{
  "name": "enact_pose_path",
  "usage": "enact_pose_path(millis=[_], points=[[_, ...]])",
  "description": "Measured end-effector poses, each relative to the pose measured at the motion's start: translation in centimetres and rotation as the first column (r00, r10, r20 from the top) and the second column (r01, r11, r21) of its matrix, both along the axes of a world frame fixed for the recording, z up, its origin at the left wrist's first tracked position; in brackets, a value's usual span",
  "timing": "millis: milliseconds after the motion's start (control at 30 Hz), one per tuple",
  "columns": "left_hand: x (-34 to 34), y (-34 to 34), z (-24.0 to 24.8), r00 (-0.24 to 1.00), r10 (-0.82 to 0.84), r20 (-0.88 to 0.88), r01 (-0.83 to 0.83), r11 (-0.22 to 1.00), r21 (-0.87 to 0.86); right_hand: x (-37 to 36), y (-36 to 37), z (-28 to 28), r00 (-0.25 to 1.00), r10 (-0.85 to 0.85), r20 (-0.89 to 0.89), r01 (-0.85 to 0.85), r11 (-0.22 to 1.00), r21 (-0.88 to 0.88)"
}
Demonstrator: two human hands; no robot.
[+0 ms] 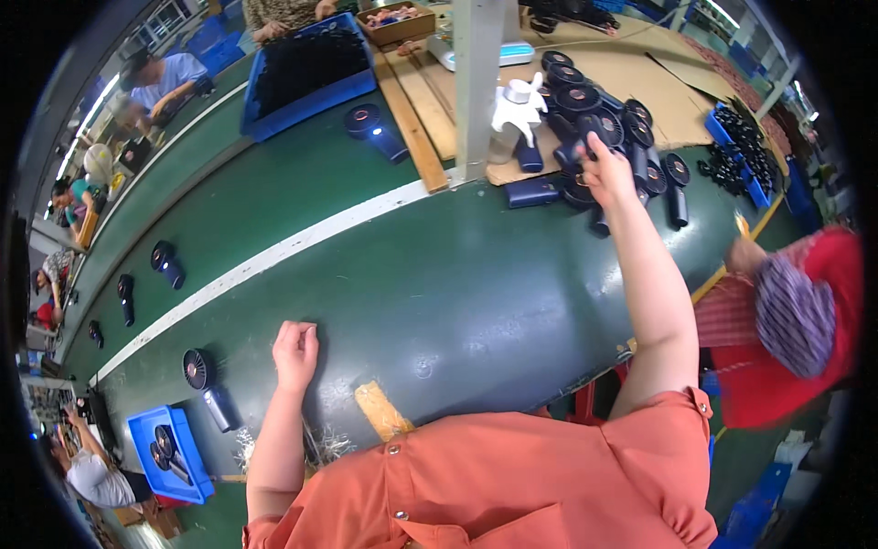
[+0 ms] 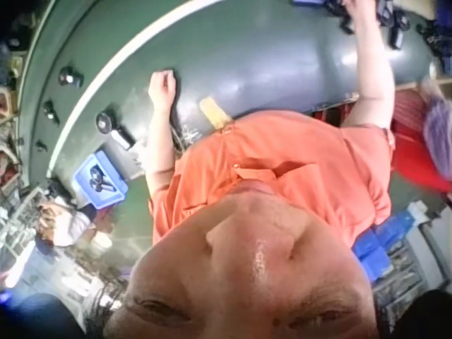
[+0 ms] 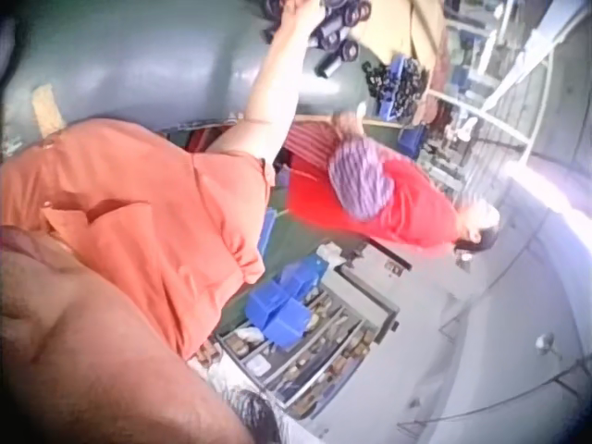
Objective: The person tests handheld fans by taking them from a conveyor belt, pressing their power buttons by hand to activate them, rotating them, and placing them onto a pile.
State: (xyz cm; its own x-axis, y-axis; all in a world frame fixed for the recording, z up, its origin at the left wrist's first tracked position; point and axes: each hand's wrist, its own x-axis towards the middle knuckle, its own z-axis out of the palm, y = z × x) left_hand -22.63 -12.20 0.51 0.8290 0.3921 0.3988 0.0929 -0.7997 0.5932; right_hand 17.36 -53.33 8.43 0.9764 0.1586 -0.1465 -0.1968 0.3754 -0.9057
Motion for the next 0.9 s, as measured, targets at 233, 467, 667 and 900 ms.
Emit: enact_pose_path(millis=[233, 467, 667, 900], points=[[-0.5, 0.4, -0.1, 0.999, 0.021, 0.036, -0.021, 1.000, 0.004, 3.1, 0.3, -1.2, 0.971, -0.183, -0.152, 0.179, 0.983, -0.043], [-0.3, 0.4, -0.2, 1.000, 0.017, 0.017, -0.017, 1.000, 0.010, 2.2, -3.1, -0.4, 0.979, -0.139, -0.146, 0.069, 0.912, -0.404], [-0.4, 0.1, 0.1, 1.000, 0.031, -0.005, -0.031, 0.999, 0.015, -1.9, -2.0, 3.7, 0.995, 0.053, 0.088, -0.027, 0.961, -0.275], [-0.2, 0.0, 0.3, 1.000, 0.027, -0.007, -0.026, 0.999, 0.019, -9.6, 10.2, 5.8, 0.640, 0.691, 0.337, -0.344, 0.650, -0.678]])
